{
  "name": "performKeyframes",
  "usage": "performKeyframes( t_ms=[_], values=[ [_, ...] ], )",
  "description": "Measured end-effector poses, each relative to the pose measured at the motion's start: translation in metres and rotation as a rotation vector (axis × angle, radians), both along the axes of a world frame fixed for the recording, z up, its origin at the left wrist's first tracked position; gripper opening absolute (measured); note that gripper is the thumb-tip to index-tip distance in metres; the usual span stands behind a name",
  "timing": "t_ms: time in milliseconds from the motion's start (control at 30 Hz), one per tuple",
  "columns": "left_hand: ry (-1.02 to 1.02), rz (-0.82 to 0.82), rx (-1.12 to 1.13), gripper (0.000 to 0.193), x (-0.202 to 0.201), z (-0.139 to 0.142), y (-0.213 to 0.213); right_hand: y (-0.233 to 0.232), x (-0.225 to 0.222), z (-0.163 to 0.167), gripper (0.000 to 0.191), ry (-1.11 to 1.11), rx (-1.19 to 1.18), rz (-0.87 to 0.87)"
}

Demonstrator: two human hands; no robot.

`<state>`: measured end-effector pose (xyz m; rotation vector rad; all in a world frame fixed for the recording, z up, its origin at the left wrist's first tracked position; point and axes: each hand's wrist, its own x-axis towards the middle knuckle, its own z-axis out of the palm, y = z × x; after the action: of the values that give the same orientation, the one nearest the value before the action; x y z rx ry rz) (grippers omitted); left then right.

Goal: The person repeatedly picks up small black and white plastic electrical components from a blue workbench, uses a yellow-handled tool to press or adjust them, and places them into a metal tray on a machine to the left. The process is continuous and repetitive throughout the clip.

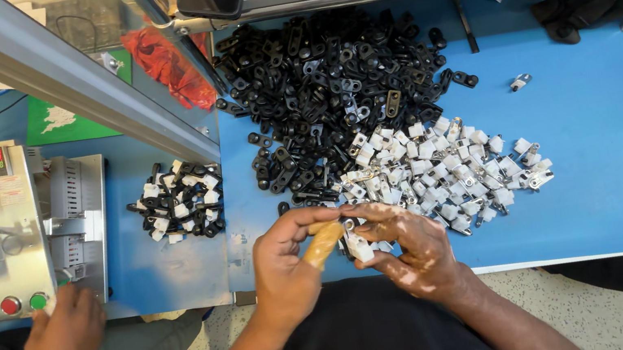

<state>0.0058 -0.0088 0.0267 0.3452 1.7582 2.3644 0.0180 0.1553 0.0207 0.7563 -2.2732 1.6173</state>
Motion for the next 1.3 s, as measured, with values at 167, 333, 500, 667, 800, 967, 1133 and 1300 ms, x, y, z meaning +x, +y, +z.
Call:
performKeyframes(
  t_ms=[167, 333, 500, 667, 800, 967, 1133, 1300],
  values=[
    [-0.297, -0.038, 0.119, 0.028, 0.002, -0.001, 0.009, -0.004, 0.002, -0.009, 0.034, 0.220, 0.050, -0.139],
    [-0.209, 0.107, 0.024, 0.016, 0.004, 0.000, 0.018, -0.011, 0.000, -0.020, 0.035, 0.193, -0.035, -0.213],
    [-0.380, -0.038, 0.137, 0.025, -0.003, 0.003, 0.015, -0.008, 0.000, -0.024, 0.037, 0.246, 0.039, -0.213],
    [-0.113, 0.072, -0.143, 0.023, 0.003, -0.006, 0.013, -0.013, 0.000, -0.026, 0.037, 0.181, 0.046, -0.238],
    [-0.284, 0.069, 0.051, 0.022, 0.004, -0.036, 0.000, -0.015, -0.014, -0.030, 0.041, 0.132, 0.111, -0.124],
    [-0.421, 0.521, -0.212, 0.020, 0.004, -0.097, -0.046, -0.015, -0.020, -0.051, 0.038, -0.058, 0.529, 0.229],
    [-0.152, 0.953, -0.672, 0.017, 0.006, -0.130, -0.114, -0.019, -0.016, -0.086, 0.026, 0.069, 1.000, 0.382],
    [0.129, 0.832, -1.185, 0.020, -0.001, -0.116, -0.116, -0.014, -0.015, -0.104, 0.025, 0.336, 0.903, 0.341]
  ],
)
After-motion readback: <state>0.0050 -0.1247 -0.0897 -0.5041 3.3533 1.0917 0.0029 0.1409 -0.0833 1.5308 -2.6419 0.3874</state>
